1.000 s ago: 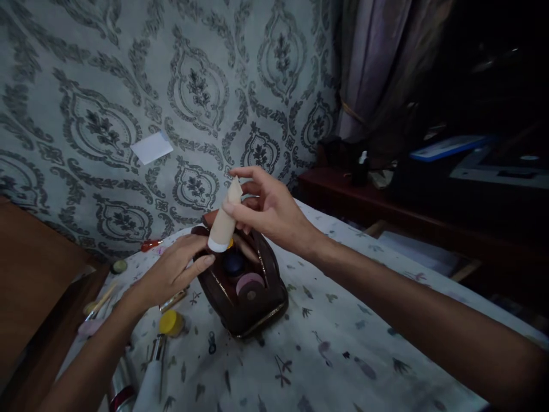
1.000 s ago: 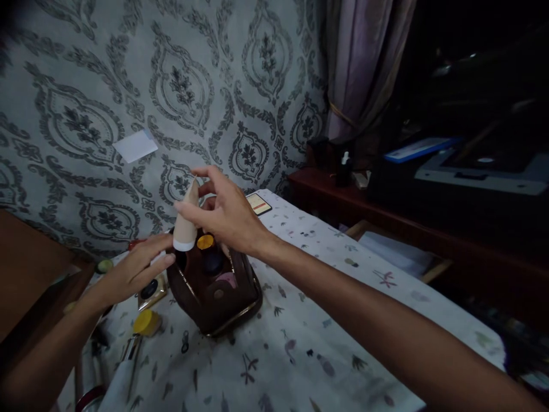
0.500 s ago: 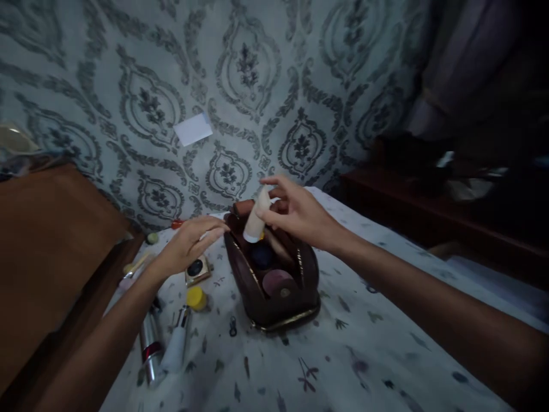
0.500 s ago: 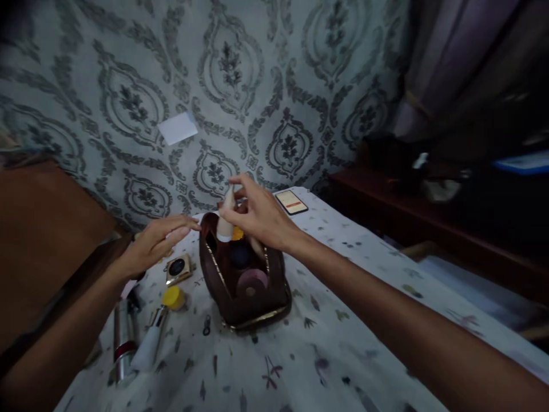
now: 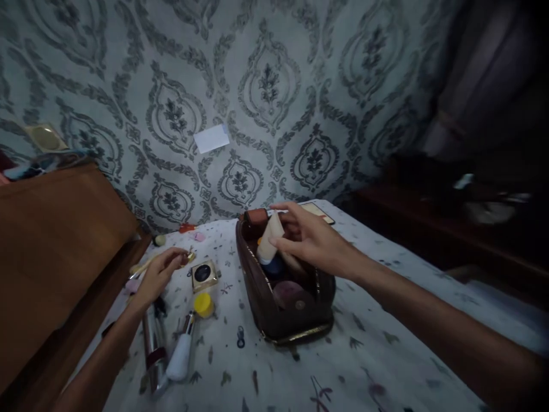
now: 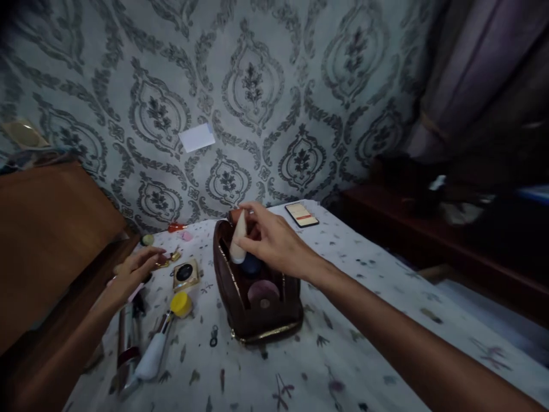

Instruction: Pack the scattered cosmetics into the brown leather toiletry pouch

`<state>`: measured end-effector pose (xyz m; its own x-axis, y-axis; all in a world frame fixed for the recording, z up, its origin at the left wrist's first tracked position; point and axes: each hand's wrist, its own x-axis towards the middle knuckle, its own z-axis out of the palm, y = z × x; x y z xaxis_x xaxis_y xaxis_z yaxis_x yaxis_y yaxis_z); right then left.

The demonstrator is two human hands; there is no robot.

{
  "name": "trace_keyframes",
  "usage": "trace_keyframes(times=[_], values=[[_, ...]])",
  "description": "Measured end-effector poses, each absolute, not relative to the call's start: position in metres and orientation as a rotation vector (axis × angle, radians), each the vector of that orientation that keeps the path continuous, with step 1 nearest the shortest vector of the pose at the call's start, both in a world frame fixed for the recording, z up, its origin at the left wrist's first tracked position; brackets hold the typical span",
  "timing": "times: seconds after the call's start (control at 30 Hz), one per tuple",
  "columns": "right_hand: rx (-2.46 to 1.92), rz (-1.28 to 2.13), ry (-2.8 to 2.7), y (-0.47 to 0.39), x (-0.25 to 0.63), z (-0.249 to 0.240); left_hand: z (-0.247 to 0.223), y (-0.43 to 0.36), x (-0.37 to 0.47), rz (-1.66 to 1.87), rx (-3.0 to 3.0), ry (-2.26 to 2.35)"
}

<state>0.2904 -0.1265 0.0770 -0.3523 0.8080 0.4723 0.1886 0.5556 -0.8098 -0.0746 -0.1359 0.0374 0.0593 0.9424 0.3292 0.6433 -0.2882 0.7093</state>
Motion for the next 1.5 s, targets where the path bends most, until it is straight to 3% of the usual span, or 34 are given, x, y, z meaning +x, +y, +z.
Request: trace_keyframes(times=[0.2,0.33,0.47,0.8,1.13,1.5], values=[[-0.859,0.759,-1.869,-0.112,0.285,0.081,0.073,-0.169,0.004,1.046,2.694,1.236],[-0.940,0.701,-1.904,-0.109,0.282,0.086,0.108,-0.161,0.062,0.504,3.077,0.853],[-1.011,0.683,-1.884,-0.106,0.286,0.090,0.121,-0.139,0.097,-0.165,3.094,0.883],[-1.036,0.886,-1.602,-0.089,0.297,0.080,0.116,-0.109,0.131,-1.029,2.994,0.828],[-0.965,0.987,-1.692,-0.078,0.284,0.073,0.124,-0.120,0.126,-1.185,3.046,0.921],[-1.124,0.568,-2.149,-0.080,0.261,0.078,0.114,-0.114,0.109,-0.889,3.158,0.842]])
